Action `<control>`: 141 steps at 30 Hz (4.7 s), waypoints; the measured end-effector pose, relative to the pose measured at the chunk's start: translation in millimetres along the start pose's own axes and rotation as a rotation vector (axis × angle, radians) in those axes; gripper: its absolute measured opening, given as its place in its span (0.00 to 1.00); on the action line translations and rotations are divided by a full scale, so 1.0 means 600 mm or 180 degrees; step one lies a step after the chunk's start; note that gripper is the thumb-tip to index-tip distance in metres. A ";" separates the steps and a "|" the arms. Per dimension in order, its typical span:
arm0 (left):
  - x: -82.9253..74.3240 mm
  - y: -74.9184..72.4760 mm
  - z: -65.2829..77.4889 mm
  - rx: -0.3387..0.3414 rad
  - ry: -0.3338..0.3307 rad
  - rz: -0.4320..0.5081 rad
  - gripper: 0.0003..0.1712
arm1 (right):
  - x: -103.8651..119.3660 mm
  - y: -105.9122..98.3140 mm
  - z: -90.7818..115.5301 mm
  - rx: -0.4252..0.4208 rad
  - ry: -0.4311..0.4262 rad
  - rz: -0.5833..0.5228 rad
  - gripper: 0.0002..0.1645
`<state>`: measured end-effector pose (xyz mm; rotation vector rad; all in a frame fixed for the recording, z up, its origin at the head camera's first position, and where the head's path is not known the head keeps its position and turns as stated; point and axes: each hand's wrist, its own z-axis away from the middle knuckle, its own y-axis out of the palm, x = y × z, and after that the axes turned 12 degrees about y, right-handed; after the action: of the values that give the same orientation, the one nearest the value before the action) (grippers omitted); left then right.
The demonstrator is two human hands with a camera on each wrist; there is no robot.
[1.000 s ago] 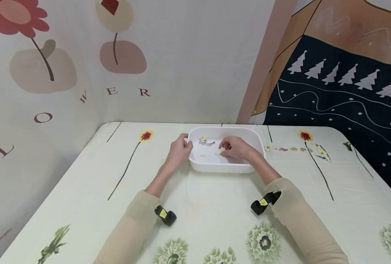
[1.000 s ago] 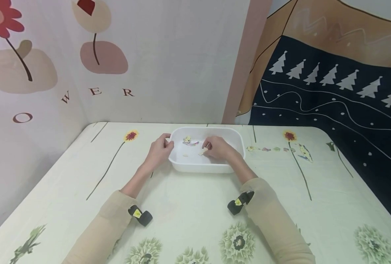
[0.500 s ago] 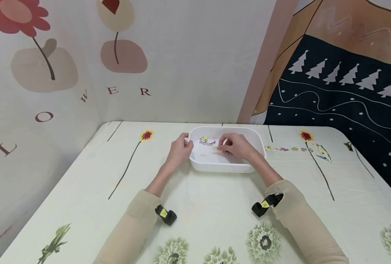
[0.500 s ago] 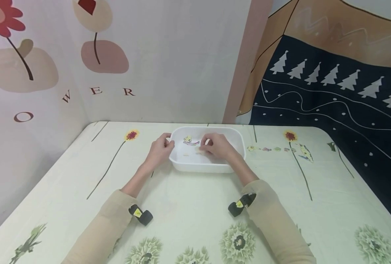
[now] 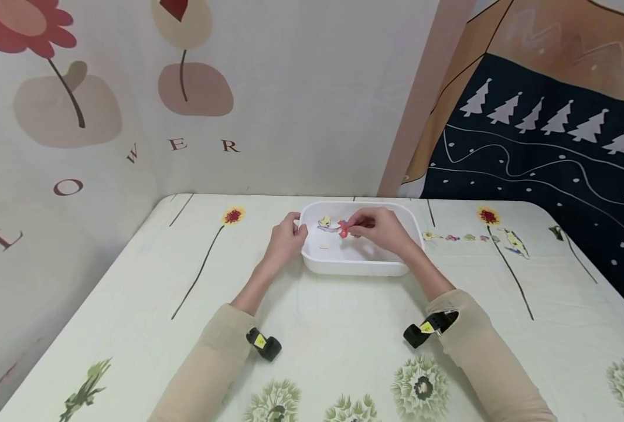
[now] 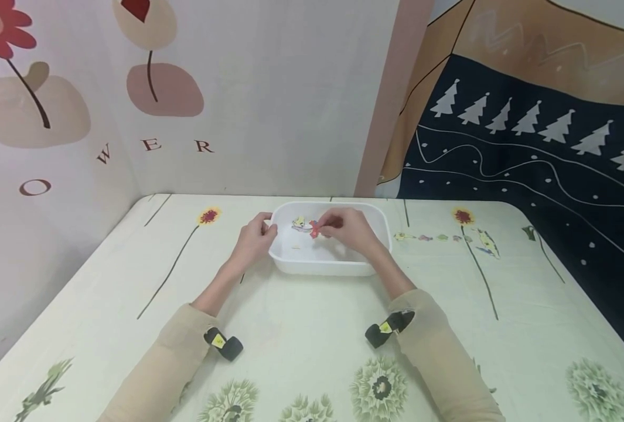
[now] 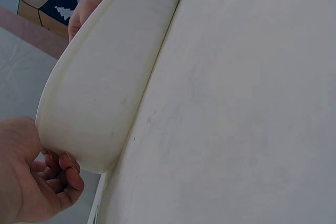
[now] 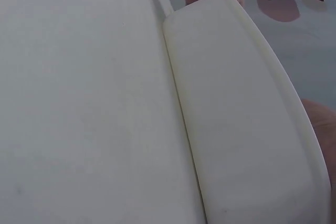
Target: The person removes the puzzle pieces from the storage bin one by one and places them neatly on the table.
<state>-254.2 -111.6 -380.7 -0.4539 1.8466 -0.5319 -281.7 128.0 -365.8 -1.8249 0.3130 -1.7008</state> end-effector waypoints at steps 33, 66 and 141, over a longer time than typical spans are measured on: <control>-0.001 -0.001 -0.001 -0.0015 0.0004 -0.0042 0.24 | -0.013 -0.112 0.096 -0.0400 0.0584 -0.0527 0.22; 0.001 -0.001 -0.002 0.0005 -0.0057 -0.0037 0.25 | -0.124 -0.214 0.161 -0.0165 0.1295 -0.0175 0.29; -0.001 -0.001 -0.002 0.0040 -0.0066 0.0000 0.26 | -0.027 -0.145 0.135 -0.0309 0.0346 -0.0088 0.19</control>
<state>-254.9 -111.7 -379.7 -0.4496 1.8224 -0.5368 -226.3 227.3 -327.2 -1.8161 0.4242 -1.8368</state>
